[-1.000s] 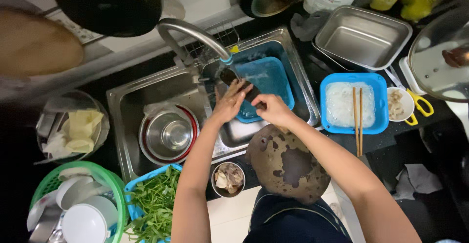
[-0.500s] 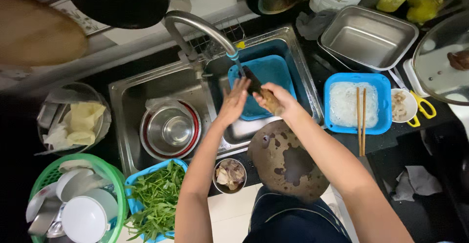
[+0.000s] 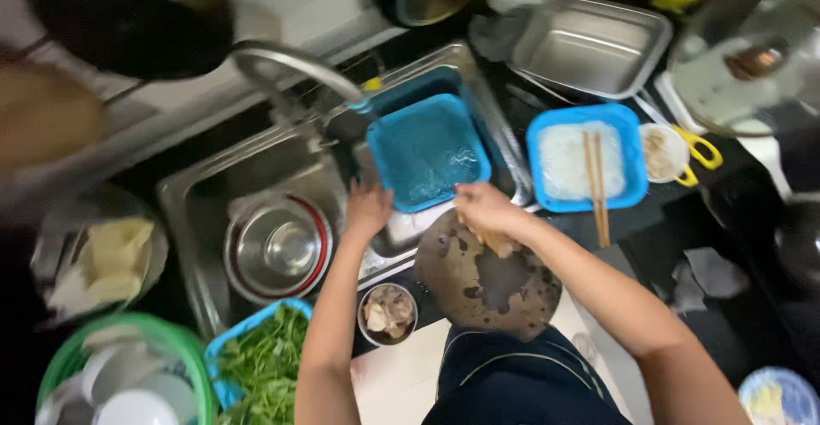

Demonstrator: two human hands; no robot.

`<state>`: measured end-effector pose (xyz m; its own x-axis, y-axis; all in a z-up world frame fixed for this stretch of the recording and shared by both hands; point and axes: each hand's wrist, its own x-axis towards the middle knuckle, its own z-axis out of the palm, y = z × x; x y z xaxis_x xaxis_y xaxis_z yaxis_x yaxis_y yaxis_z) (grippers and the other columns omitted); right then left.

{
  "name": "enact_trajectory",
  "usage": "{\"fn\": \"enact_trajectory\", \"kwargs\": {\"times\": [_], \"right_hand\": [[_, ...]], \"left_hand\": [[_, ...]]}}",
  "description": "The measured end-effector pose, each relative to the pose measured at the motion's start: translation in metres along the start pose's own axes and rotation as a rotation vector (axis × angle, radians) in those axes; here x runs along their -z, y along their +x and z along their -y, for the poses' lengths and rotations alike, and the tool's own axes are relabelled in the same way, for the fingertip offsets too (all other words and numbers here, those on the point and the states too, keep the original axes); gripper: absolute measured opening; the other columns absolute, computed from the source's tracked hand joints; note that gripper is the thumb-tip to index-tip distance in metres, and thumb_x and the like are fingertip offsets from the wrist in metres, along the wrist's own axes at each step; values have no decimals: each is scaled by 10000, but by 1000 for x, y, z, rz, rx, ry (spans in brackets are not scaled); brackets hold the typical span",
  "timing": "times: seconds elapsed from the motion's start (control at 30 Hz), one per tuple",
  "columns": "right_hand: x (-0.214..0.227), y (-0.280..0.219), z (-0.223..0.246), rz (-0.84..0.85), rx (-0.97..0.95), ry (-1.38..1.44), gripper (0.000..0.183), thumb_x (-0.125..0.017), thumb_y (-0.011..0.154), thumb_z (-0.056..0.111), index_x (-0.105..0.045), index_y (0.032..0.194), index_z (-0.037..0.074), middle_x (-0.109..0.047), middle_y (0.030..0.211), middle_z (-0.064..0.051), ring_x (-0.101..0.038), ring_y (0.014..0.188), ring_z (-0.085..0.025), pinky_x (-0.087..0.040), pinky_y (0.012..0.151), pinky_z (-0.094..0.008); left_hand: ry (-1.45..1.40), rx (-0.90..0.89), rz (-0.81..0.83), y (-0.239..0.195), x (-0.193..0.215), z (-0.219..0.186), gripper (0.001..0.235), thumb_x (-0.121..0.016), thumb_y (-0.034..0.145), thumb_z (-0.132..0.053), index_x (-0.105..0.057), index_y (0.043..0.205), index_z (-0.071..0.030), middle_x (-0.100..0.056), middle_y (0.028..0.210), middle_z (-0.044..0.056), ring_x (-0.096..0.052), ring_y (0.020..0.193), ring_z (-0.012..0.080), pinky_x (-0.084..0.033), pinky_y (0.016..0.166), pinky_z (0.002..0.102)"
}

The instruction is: The person chops shallots and garlic on a round wooden cutting board, scrapes the pieces into a small plate using a knife, and then washes the cutting board in the sink.

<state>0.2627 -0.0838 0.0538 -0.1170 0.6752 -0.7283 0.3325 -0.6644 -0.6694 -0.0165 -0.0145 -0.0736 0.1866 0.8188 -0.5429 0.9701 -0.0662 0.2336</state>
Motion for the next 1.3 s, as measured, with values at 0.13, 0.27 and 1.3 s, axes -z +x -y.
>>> {"fn": "enact_trajectory", "kwargs": {"times": [0.13,0.27,1.3], "right_hand": [[18,-52,-26,-208,305,-457,527,-626,936,260,-610,1435,92,-718,869,-215,-729,733,-298,-569,703,-402],[51,-95,-45,-529,654,-620,616,-615,880,268,-543,1469,102,-699,1008,-220,-696,798,-417,-573,713,-494],[-19,-119,-243,-46,-212,929,654,-806,785,147,-521,1343,-41,-702,1120,-174,-739,817,-238,-637,669,-367]], "left_hand": [[-301,-122,6,-20,-13,-15,728,-589,916,-565,-549,1478,-103,-692,1264,251,-655,1175,373,-516,999,437],[-765,-255,348,-20,-34,-29,877,-700,858,-576,-416,1492,-41,-735,1242,183,-679,1152,204,-507,1007,336],[-945,-2,325,-10,-97,-44,539,-675,903,-543,-764,1117,-56,-755,1095,84,-655,1040,163,-500,925,327]]}}
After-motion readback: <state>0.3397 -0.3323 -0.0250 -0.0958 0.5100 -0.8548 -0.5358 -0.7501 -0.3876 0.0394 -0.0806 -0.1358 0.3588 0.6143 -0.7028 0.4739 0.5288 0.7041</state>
